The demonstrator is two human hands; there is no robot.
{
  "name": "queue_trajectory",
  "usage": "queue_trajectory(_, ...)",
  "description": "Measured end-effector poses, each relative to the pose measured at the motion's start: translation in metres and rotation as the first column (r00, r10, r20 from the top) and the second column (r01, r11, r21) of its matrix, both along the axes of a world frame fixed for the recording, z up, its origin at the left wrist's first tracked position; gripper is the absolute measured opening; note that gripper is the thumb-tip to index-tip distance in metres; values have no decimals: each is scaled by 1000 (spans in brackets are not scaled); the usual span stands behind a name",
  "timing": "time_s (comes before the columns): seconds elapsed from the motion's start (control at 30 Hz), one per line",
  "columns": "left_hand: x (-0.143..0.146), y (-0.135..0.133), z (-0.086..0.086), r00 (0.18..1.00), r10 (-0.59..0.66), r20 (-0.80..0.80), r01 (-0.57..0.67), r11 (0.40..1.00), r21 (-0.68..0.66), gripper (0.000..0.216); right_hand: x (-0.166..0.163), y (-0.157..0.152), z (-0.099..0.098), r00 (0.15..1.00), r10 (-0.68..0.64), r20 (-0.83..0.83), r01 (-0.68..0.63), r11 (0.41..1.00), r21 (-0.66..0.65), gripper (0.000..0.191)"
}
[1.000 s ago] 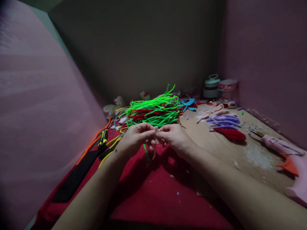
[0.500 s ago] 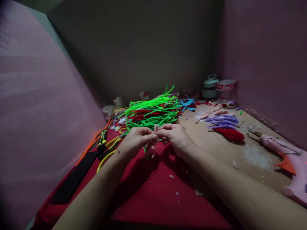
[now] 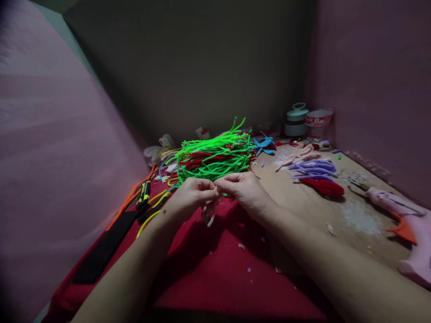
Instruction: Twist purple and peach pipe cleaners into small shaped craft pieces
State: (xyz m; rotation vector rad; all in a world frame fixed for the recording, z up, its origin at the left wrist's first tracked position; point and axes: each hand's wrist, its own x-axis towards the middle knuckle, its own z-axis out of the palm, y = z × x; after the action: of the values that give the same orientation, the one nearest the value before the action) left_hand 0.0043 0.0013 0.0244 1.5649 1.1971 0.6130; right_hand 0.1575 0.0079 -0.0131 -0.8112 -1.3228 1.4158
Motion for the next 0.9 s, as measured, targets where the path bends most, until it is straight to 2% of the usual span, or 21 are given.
queue_trajectory(0.27,9,-6,5,1000,24,0,-24,999,27,20,-2,0,-3,985,-151,-81,150,989,-16,20)
queue_trajectory(0.37,9,-6,5,999,16,38,-17,1000,5,23,-2,1,-2,985,-115,-130,113,993,-18,20)
queue_trajectory(0.53,5,-4,4,995,-6,96,6,1000,4,24,-2,2,-1,977,-69,-201,45,991,-124,22)
queue_trajectory(0.63,0,-2,7,989,-53,138,55,998,-13,18,0,4,-2,974,-61,-217,40,994,-102,21)
queue_trajectory(0.77,-8,2,7,970,-131,203,154,983,-104,16,2,7,-2,974,-70,-216,59,997,-55,21)
queue_trajectory(0.9,-13,6,2,961,-131,244,175,970,-168,17,2,6,-1,974,-82,-213,70,996,-63,19)
